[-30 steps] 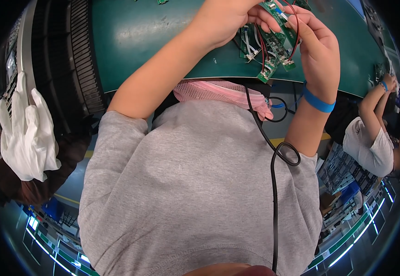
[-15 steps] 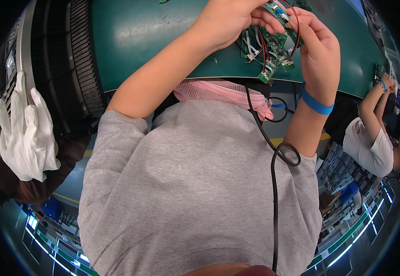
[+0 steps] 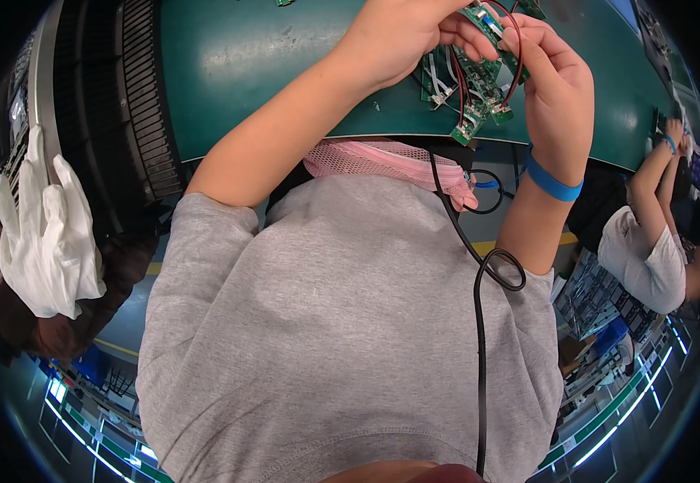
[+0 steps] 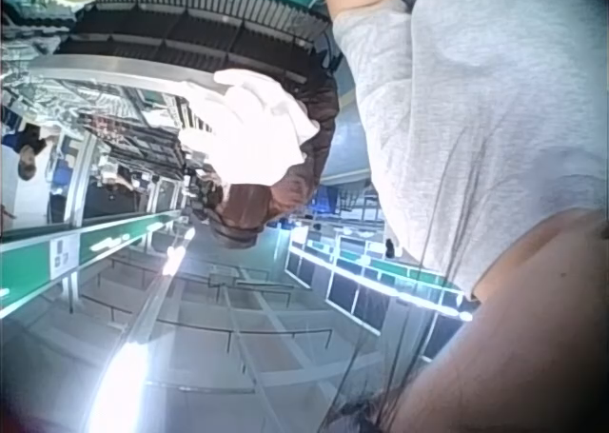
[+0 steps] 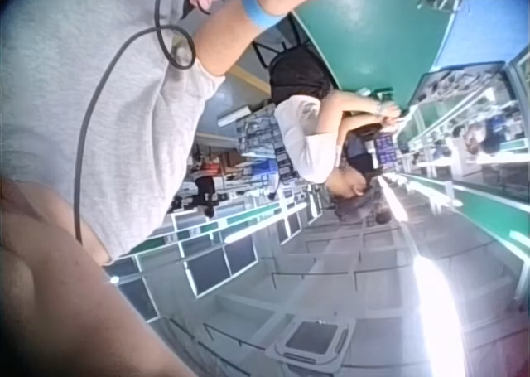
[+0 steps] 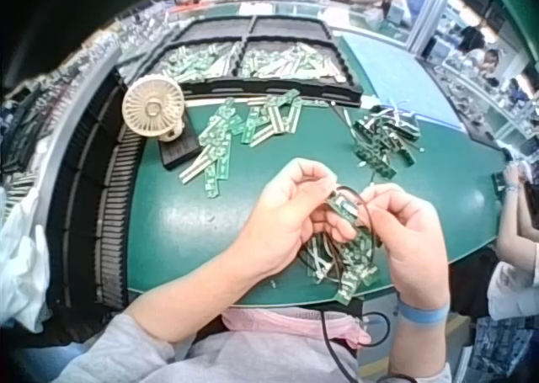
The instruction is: The person assembles electronic components by connecting wire harnesses to circuit boards by hand and placing the assembled boards onto the workbench.
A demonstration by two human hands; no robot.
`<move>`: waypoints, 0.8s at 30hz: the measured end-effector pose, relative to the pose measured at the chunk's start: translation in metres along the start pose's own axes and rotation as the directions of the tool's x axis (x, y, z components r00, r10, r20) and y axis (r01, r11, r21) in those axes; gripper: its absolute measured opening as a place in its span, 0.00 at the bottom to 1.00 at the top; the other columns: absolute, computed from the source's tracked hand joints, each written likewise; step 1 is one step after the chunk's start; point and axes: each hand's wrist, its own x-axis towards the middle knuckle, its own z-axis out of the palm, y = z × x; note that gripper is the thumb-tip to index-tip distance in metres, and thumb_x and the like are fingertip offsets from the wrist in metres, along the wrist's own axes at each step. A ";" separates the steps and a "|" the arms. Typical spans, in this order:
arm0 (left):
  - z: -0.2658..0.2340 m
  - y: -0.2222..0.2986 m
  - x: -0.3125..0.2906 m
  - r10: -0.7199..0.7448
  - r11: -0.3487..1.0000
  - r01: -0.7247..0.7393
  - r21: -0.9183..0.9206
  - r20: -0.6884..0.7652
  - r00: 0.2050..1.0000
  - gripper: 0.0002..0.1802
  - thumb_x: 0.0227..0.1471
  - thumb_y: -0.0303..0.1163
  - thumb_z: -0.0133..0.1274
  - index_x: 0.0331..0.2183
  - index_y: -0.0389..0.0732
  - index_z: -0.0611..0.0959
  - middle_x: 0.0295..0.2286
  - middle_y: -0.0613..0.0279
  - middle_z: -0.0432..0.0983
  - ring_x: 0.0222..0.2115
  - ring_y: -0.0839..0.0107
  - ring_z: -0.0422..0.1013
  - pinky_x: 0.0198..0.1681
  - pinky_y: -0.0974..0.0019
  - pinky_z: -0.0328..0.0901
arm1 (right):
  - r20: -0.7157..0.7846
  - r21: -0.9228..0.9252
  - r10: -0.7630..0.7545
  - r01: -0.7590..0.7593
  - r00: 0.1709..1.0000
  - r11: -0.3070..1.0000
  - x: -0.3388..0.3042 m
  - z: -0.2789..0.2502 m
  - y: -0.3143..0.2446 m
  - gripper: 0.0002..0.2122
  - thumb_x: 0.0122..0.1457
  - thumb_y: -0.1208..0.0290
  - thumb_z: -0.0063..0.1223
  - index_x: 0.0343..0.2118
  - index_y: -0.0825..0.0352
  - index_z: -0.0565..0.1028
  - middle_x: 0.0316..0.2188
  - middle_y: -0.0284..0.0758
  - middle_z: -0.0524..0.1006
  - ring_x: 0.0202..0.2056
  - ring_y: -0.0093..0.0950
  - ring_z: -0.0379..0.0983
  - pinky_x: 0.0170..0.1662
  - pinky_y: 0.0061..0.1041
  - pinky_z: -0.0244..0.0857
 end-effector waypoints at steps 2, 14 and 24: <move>0.001 0.000 -0.001 0.003 1.000 -0.003 0.008 0.000 1.000 0.08 0.54 0.31 0.42 0.35 0.37 0.65 0.26 0.53 0.72 0.22 0.68 0.72 0.26 0.72 0.67 | 0.005 -0.002 0.003 -0.003 1.000 1.000 0.001 0.000 0.002 0.08 0.54 0.74 0.47 0.32 0.73 0.74 0.37 0.29 0.71 0.30 0.10 0.64 0.25 0.07 0.48; 0.009 0.001 -0.004 0.098 0.958 -0.101 0.269 0.024 0.995 0.14 0.49 0.20 0.45 0.38 0.36 0.62 0.27 0.57 0.70 0.25 0.74 0.71 0.27 0.77 0.66 | 0.014 -0.063 -0.193 0.194 0.981 0.979 -0.003 0.005 0.007 0.06 0.54 0.76 0.47 0.29 0.75 0.73 0.38 0.34 0.71 0.35 0.18 0.65 0.40 0.14 0.57; 0.004 -0.003 0.002 0.087 0.957 -0.086 0.278 0.008 0.996 0.12 0.49 0.19 0.45 0.35 0.38 0.61 0.25 0.61 0.67 0.22 0.77 0.69 0.24 0.78 0.64 | -0.065 -0.272 -0.339 0.310 0.938 0.911 -0.005 0.023 0.001 0.05 0.50 0.77 0.50 0.25 0.75 0.72 0.32 0.35 0.72 0.27 0.17 0.66 0.30 0.15 0.59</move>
